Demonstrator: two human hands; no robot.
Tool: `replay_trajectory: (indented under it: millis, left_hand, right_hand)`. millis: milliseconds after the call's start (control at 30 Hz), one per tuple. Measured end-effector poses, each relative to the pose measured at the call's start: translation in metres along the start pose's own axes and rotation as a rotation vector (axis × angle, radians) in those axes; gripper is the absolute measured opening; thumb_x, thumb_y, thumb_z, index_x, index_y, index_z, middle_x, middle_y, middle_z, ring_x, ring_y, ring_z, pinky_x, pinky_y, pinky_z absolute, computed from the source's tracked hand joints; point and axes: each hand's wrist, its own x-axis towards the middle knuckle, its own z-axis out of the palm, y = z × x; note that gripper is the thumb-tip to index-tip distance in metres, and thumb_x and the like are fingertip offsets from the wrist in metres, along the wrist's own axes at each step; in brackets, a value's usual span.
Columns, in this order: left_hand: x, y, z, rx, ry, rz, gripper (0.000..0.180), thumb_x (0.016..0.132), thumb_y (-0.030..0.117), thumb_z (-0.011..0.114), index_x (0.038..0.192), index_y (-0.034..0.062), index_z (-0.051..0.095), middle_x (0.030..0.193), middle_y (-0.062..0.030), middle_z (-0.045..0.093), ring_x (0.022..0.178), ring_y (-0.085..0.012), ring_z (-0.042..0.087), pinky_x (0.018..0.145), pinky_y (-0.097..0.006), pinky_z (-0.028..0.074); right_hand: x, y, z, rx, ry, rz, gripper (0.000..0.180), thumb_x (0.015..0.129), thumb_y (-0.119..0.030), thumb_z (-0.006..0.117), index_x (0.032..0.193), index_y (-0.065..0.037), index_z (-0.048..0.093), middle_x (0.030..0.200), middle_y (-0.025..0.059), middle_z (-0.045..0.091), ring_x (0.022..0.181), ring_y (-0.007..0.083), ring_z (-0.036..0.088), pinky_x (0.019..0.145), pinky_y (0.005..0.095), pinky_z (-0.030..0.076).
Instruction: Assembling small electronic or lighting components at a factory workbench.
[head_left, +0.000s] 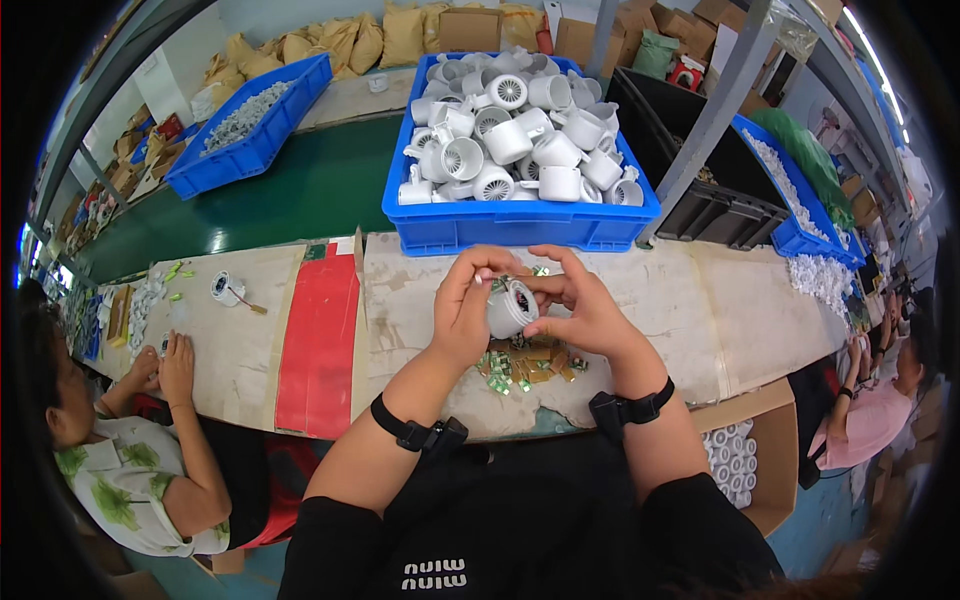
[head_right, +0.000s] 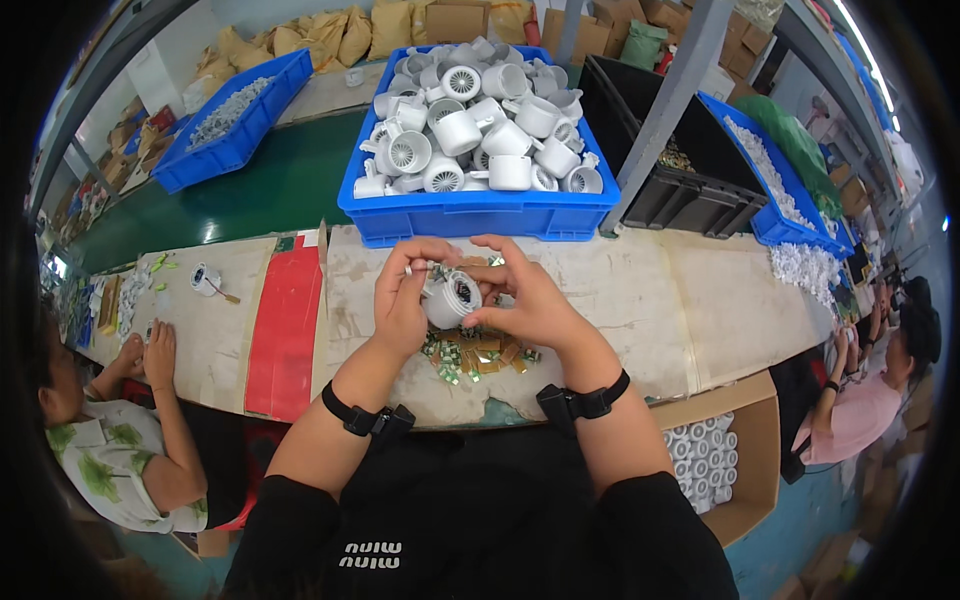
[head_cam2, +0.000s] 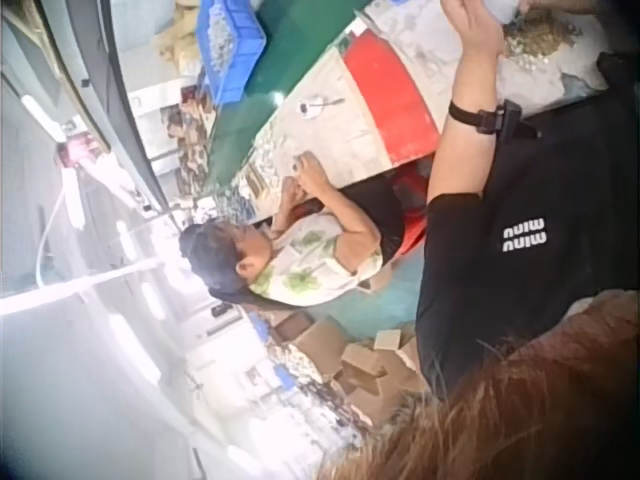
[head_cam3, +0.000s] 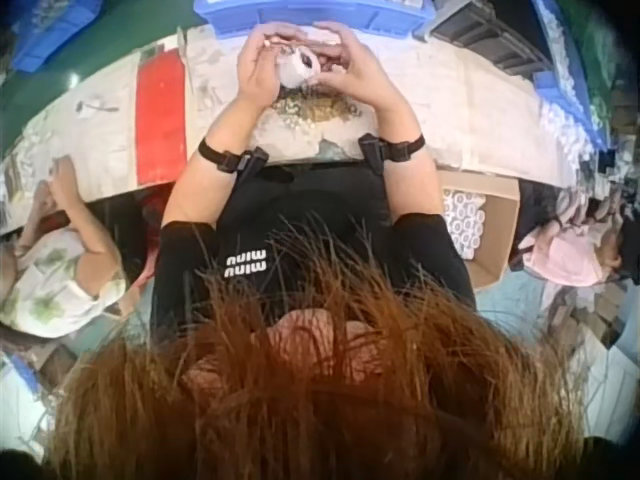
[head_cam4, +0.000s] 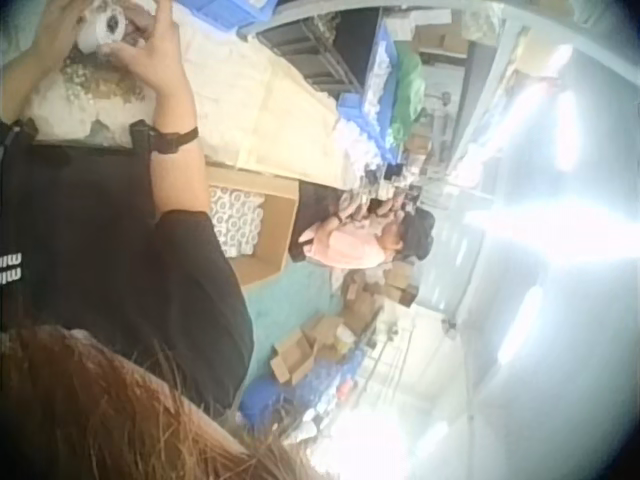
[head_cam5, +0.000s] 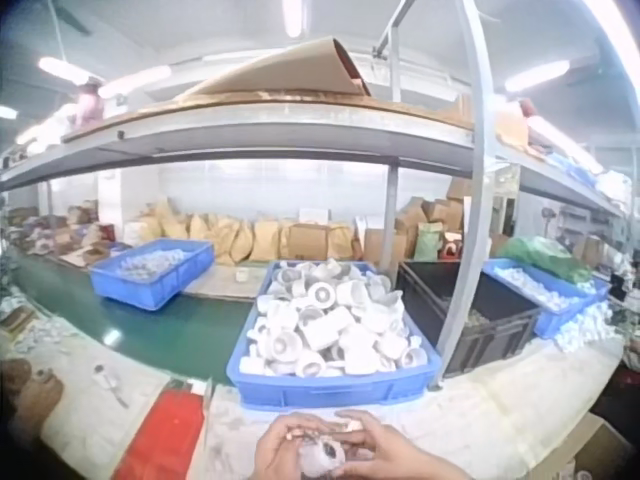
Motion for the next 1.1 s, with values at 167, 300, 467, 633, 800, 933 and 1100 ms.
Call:
replay_trajectory:
  millis: [167,300,467,633,800,933,1100]
  left_hand:
    - [0.0,-0.01,-0.013,-0.4,-0.001,-0.117,0.028,0.097,0.002,0.036,0.115,-0.0013,0.057,0.097,-0.0166,0.068,0.111,-0.0277,0.066,0.104,-0.042,0.051]
    - [0.004,-0.001,-0.006,-0.244,0.011,-0.15,0.026,0.105,0.009,0.038,0.116,-0.0003,0.06,0.095,-0.0163,0.069,0.093,-0.0273,0.071,0.089,-0.038,0.057]
    - [0.008,-0.007,-0.021,-0.21,0.129,-0.352,0.024,0.114,0.016,0.044,0.119,-0.0033,0.057,0.101,-0.0177,0.074,0.079,-0.0211,0.071,0.075,-0.033,0.058]
    - [0.013,-0.009,-0.018,-0.115,0.248,-0.325,0.023,0.113,0.021,0.05,0.126,0.002,0.047,0.097,-0.0193,0.074,0.074,-0.0229,0.072,0.067,-0.034,0.058]
    - [0.008,-0.01,-0.012,-0.112,0.154,-0.307,0.015,0.111,0.016,0.053,0.115,0.0019,0.054,0.091,-0.0158,0.077,0.074,-0.016,0.07,0.068,-0.029,0.055]
    - [0.005,0.0,-0.008,0.163,0.121,-0.338,0.013,0.107,0.013,0.061,0.108,0.0,0.064,0.084,-0.0112,0.076,0.073,-0.013,0.07,0.067,-0.028,0.054]
    - [0.002,-0.005,-0.01,0.251,0.072,-0.232,0.013,0.104,0.01,0.064,0.108,-0.0023,0.067,0.079,-0.0095,0.073,0.072,-0.0137,0.07,0.065,-0.029,0.055]
  right_hand:
    - [0.004,0.017,0.004,0.003,0.016,-0.024,0.077,0.086,-0.003,0.085,0.148,-0.005,0.039,0.124,0.018,0.075,0.095,0.0138,0.068,0.084,0.0307,0.056]
    - [0.003,0.011,0.007,0.312,0.043,0.079,0.072,0.097,-0.001,0.071,0.156,-0.006,0.031,0.125,0.0209,0.073,0.097,0.0187,0.071,0.086,0.0308,0.058]
    - [0.007,0.028,-0.015,-0.064,0.333,-0.021,0.032,0.097,-0.011,0.075,0.126,0.0,0.067,0.11,0.0126,0.077,0.083,0.0127,0.069,0.08,0.0292,0.057]
    - [0.003,0.018,-0.028,-0.646,0.241,0.112,0.022,0.086,-0.013,0.082,0.103,-0.001,0.076,0.096,0.0137,0.074,0.072,0.0196,0.066,0.072,0.034,0.054]
    - [0.005,0.027,-0.015,-0.788,0.124,0.034,0.025,0.079,-0.018,0.086,0.094,0.0,0.077,0.09,0.0161,0.07,0.082,0.0354,0.068,0.076,0.042,0.056]
    - [0.003,0.036,-0.016,-0.689,0.145,0.111,0.025,0.078,-0.017,0.085,0.097,-0.002,0.078,0.089,0.0151,0.069,0.086,0.0355,0.068,0.079,0.0421,0.056]
    - [0.001,0.03,-0.008,-0.761,0.187,0.1,0.024,0.079,-0.015,0.084,0.1,-0.005,0.079,0.098,0.0141,0.067,0.089,0.0356,0.067,0.081,0.0431,0.056]
